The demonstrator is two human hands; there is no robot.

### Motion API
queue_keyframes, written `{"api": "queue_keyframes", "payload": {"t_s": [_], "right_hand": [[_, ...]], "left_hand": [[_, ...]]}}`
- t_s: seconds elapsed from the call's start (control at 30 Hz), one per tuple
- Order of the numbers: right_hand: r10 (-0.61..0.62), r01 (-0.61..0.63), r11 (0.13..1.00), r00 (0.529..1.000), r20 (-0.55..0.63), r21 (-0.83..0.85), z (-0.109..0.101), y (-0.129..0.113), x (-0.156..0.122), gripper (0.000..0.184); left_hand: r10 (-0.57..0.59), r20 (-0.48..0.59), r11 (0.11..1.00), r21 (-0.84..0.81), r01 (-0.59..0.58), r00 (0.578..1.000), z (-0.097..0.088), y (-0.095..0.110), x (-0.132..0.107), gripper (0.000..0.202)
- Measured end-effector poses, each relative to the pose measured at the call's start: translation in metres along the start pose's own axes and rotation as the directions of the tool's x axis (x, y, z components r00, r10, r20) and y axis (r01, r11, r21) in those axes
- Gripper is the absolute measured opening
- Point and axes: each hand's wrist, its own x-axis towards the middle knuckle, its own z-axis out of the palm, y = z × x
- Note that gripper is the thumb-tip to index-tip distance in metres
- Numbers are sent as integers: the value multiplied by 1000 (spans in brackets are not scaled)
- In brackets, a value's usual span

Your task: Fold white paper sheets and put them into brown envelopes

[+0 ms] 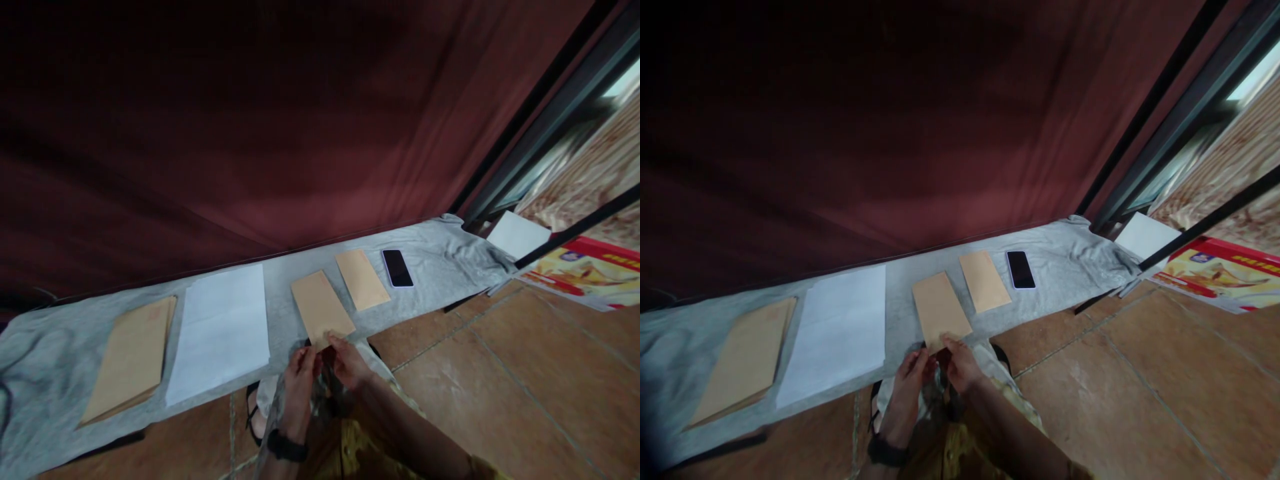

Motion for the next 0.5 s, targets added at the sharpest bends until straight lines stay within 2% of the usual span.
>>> {"api": "queue_keyframes", "payload": {"t_s": [0.07,0.17,0.27,0.37,0.43,0.5], "right_hand": [[57,-56,998,998,-13,9,0,2,2,42],[122,-124,991,992,-36,-48,-1,-1,6,40],[182,-190,966,981,-59,-176,-6,-9,8,33],[242,-254,891,967,-80,-375,-17,-17,4,31],[180,-195,809,980,-83,-554,-26,-20,-1,34],[-29,11,671,1000,-12,-741,-32,-22,-7,36]], "left_hand": [[-4,1,1000,-19,4,1000,3,3,3,49],[0,39,998,56,-3,999,3,11,14,49],[29,34,990,135,-34,999,-3,18,29,48],[43,22,983,178,-46,999,-10,21,41,45],[53,17,976,213,-55,998,-13,20,46,42],[66,11,966,250,-66,998,-14,16,49,38]]}}
